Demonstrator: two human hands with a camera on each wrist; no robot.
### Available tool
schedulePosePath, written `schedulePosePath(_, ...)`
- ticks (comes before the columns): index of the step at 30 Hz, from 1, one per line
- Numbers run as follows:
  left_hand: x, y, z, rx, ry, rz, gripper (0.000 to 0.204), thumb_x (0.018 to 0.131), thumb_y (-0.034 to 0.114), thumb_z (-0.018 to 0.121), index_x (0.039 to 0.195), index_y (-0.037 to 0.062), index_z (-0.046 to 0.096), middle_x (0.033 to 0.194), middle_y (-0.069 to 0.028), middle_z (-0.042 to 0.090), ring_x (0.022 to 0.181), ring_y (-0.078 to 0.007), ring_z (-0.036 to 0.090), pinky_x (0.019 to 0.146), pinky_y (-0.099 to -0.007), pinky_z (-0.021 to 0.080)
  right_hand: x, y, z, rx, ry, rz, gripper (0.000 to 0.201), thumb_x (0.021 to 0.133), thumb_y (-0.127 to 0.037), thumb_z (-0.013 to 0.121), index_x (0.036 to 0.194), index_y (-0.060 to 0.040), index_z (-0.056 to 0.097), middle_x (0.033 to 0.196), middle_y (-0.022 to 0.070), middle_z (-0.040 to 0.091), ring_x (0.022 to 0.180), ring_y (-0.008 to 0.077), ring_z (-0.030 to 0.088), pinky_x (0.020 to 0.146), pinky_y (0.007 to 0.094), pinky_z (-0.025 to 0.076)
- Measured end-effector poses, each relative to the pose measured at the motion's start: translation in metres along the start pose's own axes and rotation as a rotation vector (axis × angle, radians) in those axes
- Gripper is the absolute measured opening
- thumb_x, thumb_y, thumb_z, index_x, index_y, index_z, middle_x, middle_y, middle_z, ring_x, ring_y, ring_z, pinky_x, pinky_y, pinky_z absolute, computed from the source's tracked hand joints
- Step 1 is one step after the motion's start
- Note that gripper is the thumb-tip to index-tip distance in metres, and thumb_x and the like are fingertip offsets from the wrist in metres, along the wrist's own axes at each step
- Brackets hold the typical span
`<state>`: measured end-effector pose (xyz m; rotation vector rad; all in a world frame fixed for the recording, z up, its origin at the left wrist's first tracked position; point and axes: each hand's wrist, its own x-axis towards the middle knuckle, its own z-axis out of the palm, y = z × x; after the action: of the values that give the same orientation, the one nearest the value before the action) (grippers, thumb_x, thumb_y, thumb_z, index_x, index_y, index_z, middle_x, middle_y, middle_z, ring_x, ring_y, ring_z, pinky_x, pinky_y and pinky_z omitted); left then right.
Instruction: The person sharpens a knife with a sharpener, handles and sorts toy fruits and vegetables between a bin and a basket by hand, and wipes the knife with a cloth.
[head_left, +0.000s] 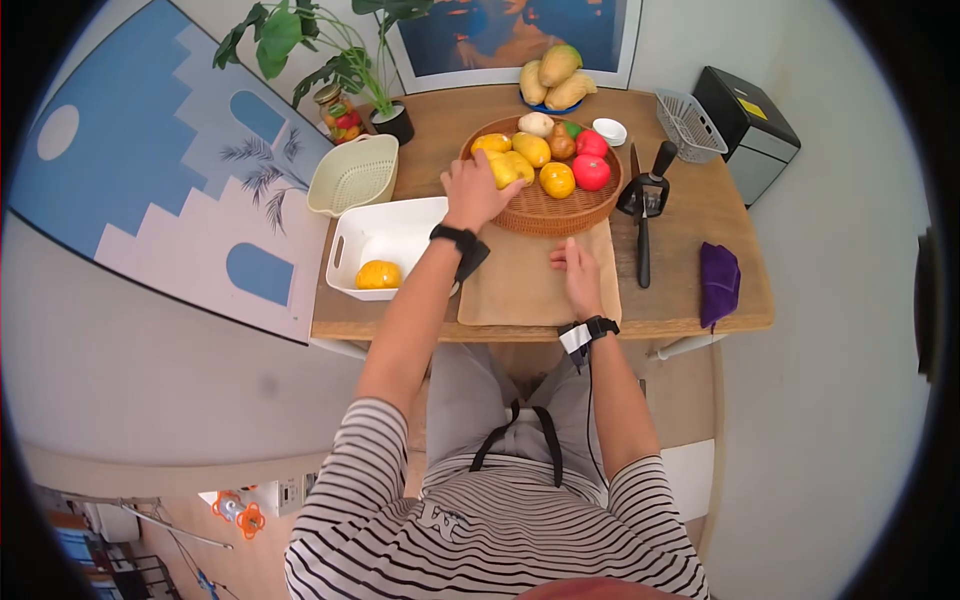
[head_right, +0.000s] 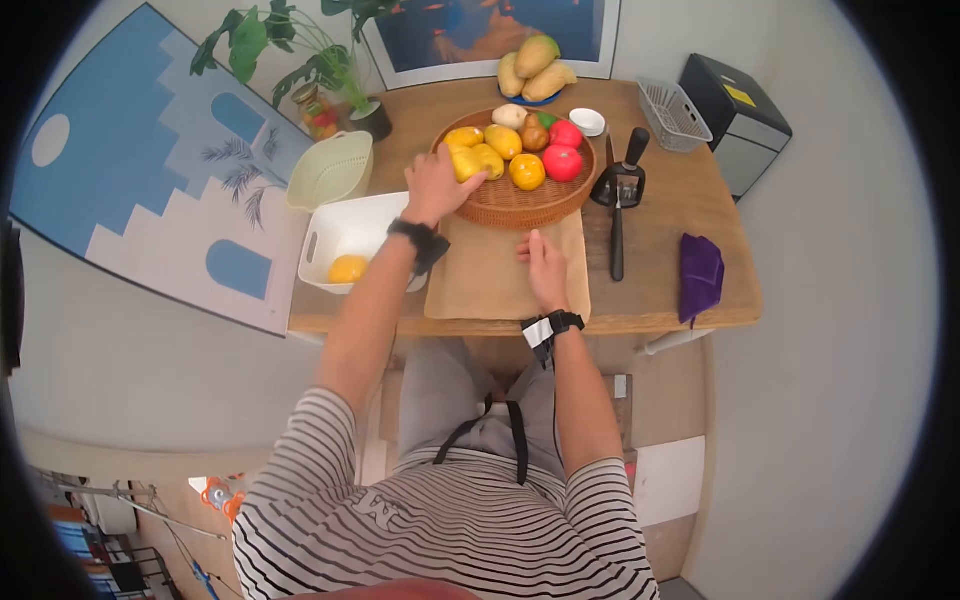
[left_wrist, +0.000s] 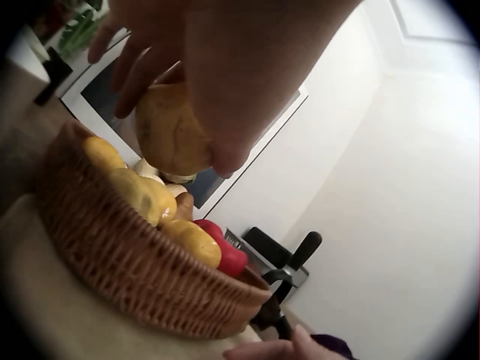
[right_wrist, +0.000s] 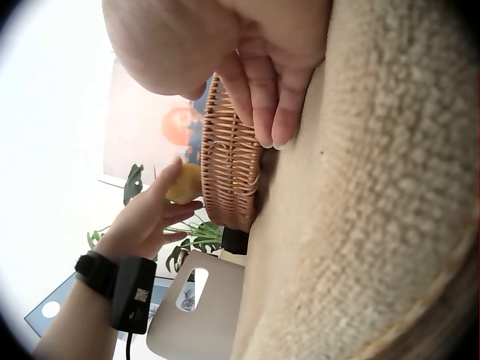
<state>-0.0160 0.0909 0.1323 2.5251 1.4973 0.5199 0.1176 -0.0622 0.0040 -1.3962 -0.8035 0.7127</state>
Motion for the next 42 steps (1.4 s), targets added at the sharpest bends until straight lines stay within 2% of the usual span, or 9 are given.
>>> schedulePosePath(7,0.021,-0.036,0.039,-0.104,0.170,-0.038,0.093,0.085,0.061,0.060,0.143,-0.0063,0.033,0.138,-0.0250,0.048,0.141,-0.0403,0.028,0.109,-0.0702,0.010,0.000,0.001,-0.001,-0.037,-0.042,-0.043,0.037,0.102,-0.029,0.048,0.100,0.0046,0.064,0.083,0.0089,0.067,0.075,0.0142,0.063,0.072,0.0282,0.050)
schedulePosePath(8,0.014,-0.035,0.036,0.041,0.289,-0.032,0.074,0.088,0.051,0.062,0.134,-0.0037,0.045,0.129,-0.0217,0.054,0.129,-0.0370,0.045,0.106,-0.0620,0.030,0.000,0.001,-0.001,-0.047,-0.042,-0.055,0.036,0.101,-0.028,0.049,0.100,0.0047,0.064,0.083,0.0089,0.067,0.076,0.0142,0.063,0.072,0.0279,0.050)
schedulePosePath(9,0.006,-0.044,0.028,0.050,0.288,-0.037,0.074,0.088,0.051,0.062,0.134,-0.0037,0.045,0.129,-0.0217,0.054,0.129,-0.0370,0.045,0.106,-0.0620,0.030,0.000,0.000,-0.001,-0.056,-0.041,-0.067,0.034,0.101,-0.027,0.050,0.101,0.0048,0.063,0.083,0.0090,0.067,0.076,0.0142,0.063,0.072,0.0275,0.050)
schedulePosePath(13,-0.037,-0.110,-0.037,-0.010,-0.001,0.163,0.039,0.089,0.028,0.066,0.113,-0.0015,0.061,0.117,-0.0217,0.059,0.109,-0.0321,0.059,0.090,-0.0378,0.049,0.000,0.001,0.002,-0.040,-0.044,-0.079,0.032,0.100,-0.025,0.052,0.101,0.0048,0.063,0.084,0.0090,0.067,0.078,0.0148,0.064,0.073,0.0274,0.052)
schedulePosePath(24,-0.074,-0.209,-0.031,0.233,-0.747,0.187,0.048,0.076,0.032,0.072,0.112,0.0002,0.064,0.106,-0.0215,0.066,0.103,-0.0395,0.061,0.091,-0.0429,0.047,-0.002,0.003,0.001,-0.121,-0.061,-0.107,0.026,0.100,-0.021,0.053,0.102,0.0034,0.062,0.086,0.0058,0.065,0.080,0.0126,0.062,0.076,0.0257,0.050)
schedulePosePath(28,-0.064,-0.188,-0.051,0.312,-0.723,0.201,0.047,0.076,0.032,0.072,0.110,0.0001,0.064,0.105,-0.0220,0.066,0.103,-0.0390,0.061,0.091,-0.0435,0.048,0.001,0.008,-0.001,-0.173,-0.061,-0.124,0.024,0.100,-0.020,0.053,0.102,0.0026,0.063,0.085,0.0048,0.065,0.079,0.0119,0.061,0.075,0.0253,0.050)
schedulePosePath(32,-0.065,-0.091,-0.089,-0.225,0.088,0.338,0.048,0.082,0.038,0.073,0.107,-0.0008,0.060,0.096,-0.0196,0.066,0.091,-0.0323,0.065,0.081,-0.0393,0.051,-0.002,0.003,0.002,-0.130,-0.050,-0.123,0.028,0.100,-0.023,0.052,0.101,0.0027,0.062,0.084,0.0055,0.065,0.078,0.0127,0.061,0.072,0.0266,0.049)
schedulePosePath(34,-0.075,-0.035,-0.069,-0.930,-0.071,0.196,0.046,0.087,0.041,0.070,0.107,0.0013,0.060,0.095,-0.0142,0.066,0.086,-0.0232,0.064,0.077,-0.0350,0.051,-0.003,0.000,0.002,-0.154,-0.058,-0.100,0.031,0.102,-0.025,0.049,0.102,0.0037,0.062,0.088,0.0056,0.066,0.080,0.0122,0.061,0.074,0.0257,0.049)
schedulePosePath(42,-0.076,0.032,0.113,-1.119,-0.015,-0.064,0.047,0.096,0.042,0.058,0.102,-0.0041,0.059,0.093,-0.0180,0.067,0.086,-0.0240,0.066,0.076,-0.0349,0.050,-0.004,-0.002,-0.007,0.187,-0.055,-0.140,0.036,0.103,-0.029,0.044,0.122,0.0003,0.055,0.114,0.0147,0.061,0.110,0.0234,0.056,0.098,0.0334,0.041)
